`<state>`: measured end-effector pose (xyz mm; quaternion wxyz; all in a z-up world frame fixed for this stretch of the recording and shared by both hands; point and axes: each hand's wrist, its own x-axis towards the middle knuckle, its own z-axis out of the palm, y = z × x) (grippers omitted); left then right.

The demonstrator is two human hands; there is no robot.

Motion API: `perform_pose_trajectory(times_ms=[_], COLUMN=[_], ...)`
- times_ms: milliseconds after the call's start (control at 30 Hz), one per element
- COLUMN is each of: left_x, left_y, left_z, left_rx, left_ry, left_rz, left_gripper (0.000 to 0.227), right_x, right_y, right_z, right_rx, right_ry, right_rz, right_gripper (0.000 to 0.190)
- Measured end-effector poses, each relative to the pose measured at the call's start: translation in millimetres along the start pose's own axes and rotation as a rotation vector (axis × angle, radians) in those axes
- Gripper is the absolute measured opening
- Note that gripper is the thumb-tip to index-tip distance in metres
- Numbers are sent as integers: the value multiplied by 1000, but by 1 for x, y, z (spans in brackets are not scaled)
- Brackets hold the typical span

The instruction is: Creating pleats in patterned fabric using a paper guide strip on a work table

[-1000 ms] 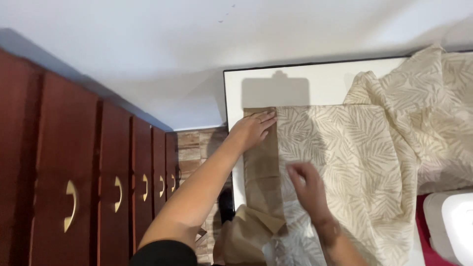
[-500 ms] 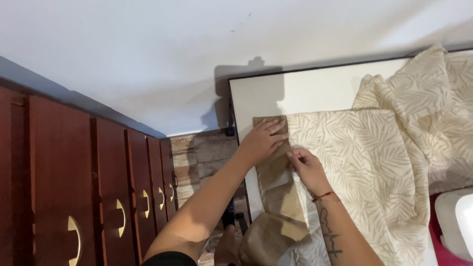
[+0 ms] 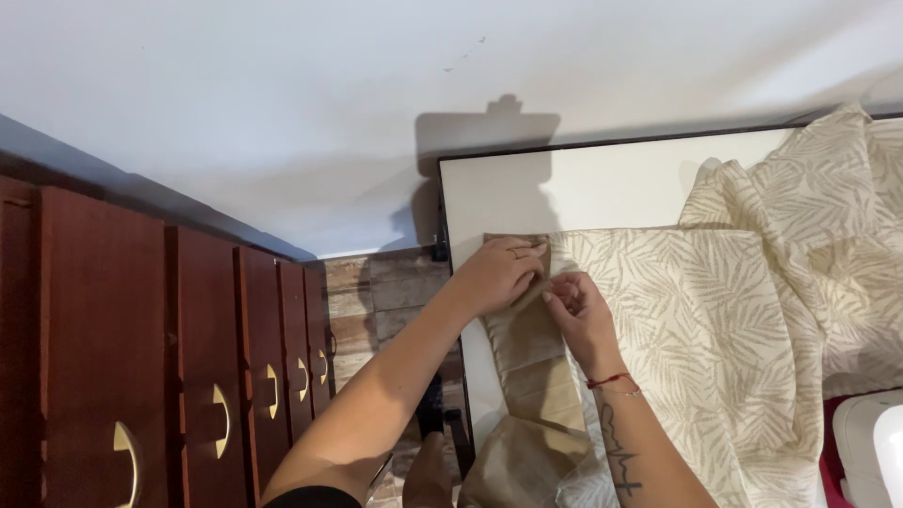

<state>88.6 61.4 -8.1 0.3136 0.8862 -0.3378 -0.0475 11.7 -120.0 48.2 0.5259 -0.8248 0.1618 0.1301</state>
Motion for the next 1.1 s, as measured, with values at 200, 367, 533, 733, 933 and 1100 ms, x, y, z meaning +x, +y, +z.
perform_pose_trajectory(times_ms=[200, 367, 533, 733, 933, 1100], left_x=[-7, -4, -4, -33, -57, -61], left_y=[19, 18, 11, 40, 32, 41], left_z=[-40, -34, -18, -55, -32, -31], left_rx=[-102, -82, -91, -149, -26, -34], left_ry=[-87, -109, -51, 20, 61, 220], left_rz=[-36, -58, -86, -167, -222, -240], left_gripper=[26, 27, 22, 33, 32, 30], right_x=[-10, -13, -1, 14, 37, 41], right_y=[-20, -33, -31, -8, 9, 12], right_z=[-2, -13, -8, -13, -13, -17], right_rx=[185, -2, -394, -531, -653, -623], right_ry=[-50, -88, -32, -7, -44, -10], right_rz=[-14, 32, -23, -404, -532, -536], right_gripper=[48, 46, 32, 18, 19, 16])
